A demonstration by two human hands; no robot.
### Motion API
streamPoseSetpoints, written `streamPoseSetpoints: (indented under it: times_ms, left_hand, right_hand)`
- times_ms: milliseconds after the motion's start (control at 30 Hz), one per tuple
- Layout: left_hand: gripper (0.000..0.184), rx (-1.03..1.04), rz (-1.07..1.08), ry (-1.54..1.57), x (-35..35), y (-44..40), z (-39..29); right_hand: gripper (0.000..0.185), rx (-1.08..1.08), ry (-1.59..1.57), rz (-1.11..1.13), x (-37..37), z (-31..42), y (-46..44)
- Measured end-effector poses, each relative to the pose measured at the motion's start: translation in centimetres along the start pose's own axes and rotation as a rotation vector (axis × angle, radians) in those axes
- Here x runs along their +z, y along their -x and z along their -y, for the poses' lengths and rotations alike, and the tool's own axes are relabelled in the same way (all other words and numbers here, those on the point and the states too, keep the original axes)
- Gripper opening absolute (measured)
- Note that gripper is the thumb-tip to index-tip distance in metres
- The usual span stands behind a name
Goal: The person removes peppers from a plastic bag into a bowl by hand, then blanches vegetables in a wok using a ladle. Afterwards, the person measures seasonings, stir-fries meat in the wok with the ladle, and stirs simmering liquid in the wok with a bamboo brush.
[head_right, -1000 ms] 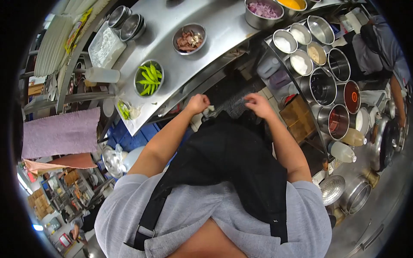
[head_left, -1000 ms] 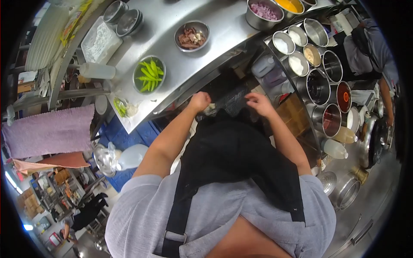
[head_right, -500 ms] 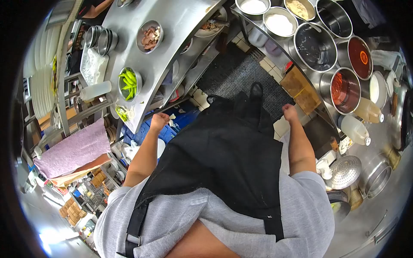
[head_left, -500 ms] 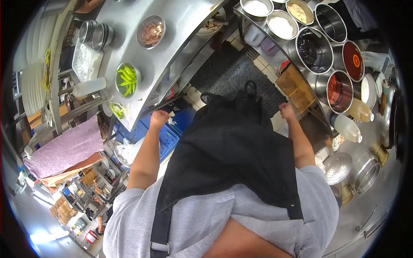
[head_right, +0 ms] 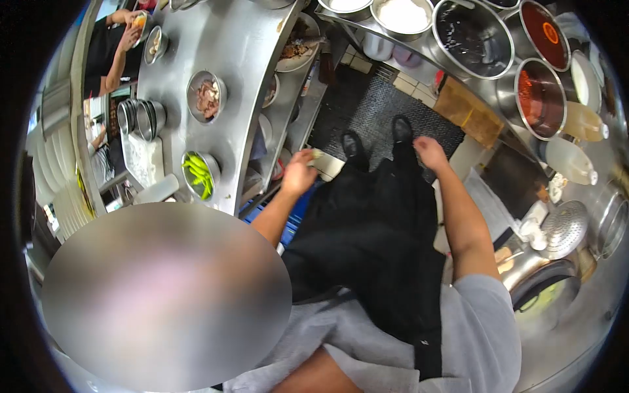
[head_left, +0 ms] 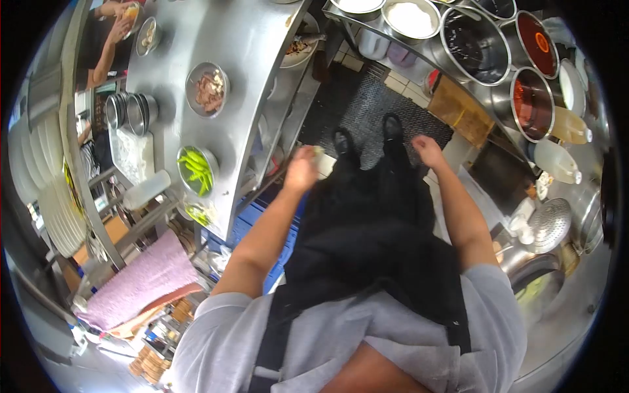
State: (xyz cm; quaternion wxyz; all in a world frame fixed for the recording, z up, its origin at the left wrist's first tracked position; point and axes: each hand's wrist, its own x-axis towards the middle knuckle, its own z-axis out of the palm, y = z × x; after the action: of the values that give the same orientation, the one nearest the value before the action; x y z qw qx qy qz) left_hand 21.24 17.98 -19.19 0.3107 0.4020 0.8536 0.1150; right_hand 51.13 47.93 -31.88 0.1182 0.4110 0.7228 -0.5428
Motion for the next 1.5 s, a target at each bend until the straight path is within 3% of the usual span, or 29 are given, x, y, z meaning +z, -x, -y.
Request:
streamPoseSetpoints:
  times_ms: [133,200,267,333,367,400,467,533,600,667,733,800,933,1000,1100,1133,1200,1233,1300,1333,1433,1500]
  left_hand:
    - [0.04,0.071,0.147,0.084,6.3,-7.0,1.3]
    - [0.039,0.162,0.144,-0.016,10.6,-11.0,4.9]
    - [0.039,0.124,0.062,-0.151,14.3,-14.2,9.3]
    - [0.046,0.026,0.135,-0.54,16.8,-18.1,14.9]
    - [0.065,-0.413,0.42,-0.355,18.0,-20.8,18.5]
    - [0.073,-0.546,0.249,-0.464,15.7,-19.9,16.3]
    - [0.072,-0.616,0.343,-0.396,13.4,-19.3,14.7]
    - [0.069,-0.491,0.565,-0.431,12.7,-18.0,14.0]
    - [0.068,-0.472,0.616,-0.355,14.1,-15.4,13.1]
    - [0.069,-0.388,0.667,-0.297,13.9,-12.4,8.7]
    - [0.065,-0.132,0.674,-0.369,16.0,-9.9,6.5]
    - [0.066,0.022,0.708,-0.301,13.0,-7.9,0.5]
    - [0.063,0.449,0.578,-0.298,11.2,-9.1,-5.4]
    - [0.062,0.569,0.543,-0.327,9.6,-11.8,-7.7]
    - [0.06,0.625,0.448,-0.34,6.1,-15.5,-12.3]
    - [0.059,0.642,0.456,-0.344,5.0,-16.5,-14.1]
    - [0.057,0.602,0.431,-0.325,3.6,-17.8,-17.7]
    - [0.057,0.627,0.422,-0.349,3.4,-18.3,-19.3]
    - [0.053,0.698,0.401,-0.369,3.8,-18.4,-22.7]
    - [0.053,0.716,0.396,-0.382,4.3,-17.8,-24.5]
    - [0.052,0.802,0.47,-0.297,8.1,-14.9,-30.7]
    - [0.055,1.014,0.533,-0.18,11.9,-12.2,-35.2]
  right_hand:
    - [0.021,0.23,-0.154,-0.146,3.6,-4.3,5.3]
    - [0.019,0.354,-0.275,-0.266,5.3,-4.5,7.7]
    - [0.018,0.465,-0.363,-0.302,7.2,-2.9,10.6]
    - [0.017,0.452,-0.356,-0.31,10.4,-4.0,12.2]
    - [0.017,0.433,-0.326,-0.297,12.0,-5.5,13.0]
    - [0.017,0.438,-0.315,-0.311,12.7,-4.9,13.8]
    - [0.018,0.354,-0.256,-0.304,13.7,-1.5,15.2]
    - [0.02,0.392,-0.263,-0.299,14.0,-0.5,16.3]
    - [0.023,0.431,-0.29,-0.329,14.8,-0.1,18.0]
    - [0.028,0.432,-0.545,-0.377,15.5,-1.8,20.9]
    - [0.036,0.49,-0.392,-0.464,12.2,3.4,24.0]
    - [0.042,0.375,-0.306,-0.645,11.5,3.2,27.8]
    - [0.049,0.472,-0.6,-0.912,7.4,4.5,37.6]
    - [0.049,0.383,-0.67,-1.08,6.0,3.9,42.8]
    - [0.054,0.316,-0.885,-1.512,5.3,1.9,50.5]
    - [0.054,0.303,-0.903,-1.552,5.1,1.2,52.7]
    - [0.05,0.385,-0.968,-1.854,5.8,-0.5,56.0]
    - [0.05,0.377,-0.996,-1.877,6.8,-2.1,56.6]
    - [0.04,0.817,-0.922,-1.845,8.8,-6.4,57.0]
    - [0.034,1.069,-0.453,-1.762,11.0,-9.3,56.1]
    - [0.065,1.406,-0.661,-1.475,12.6,-12.4,52.6]
    - [0.071,1.425,-0.732,-1.513,10.2,-10.3,53.0]
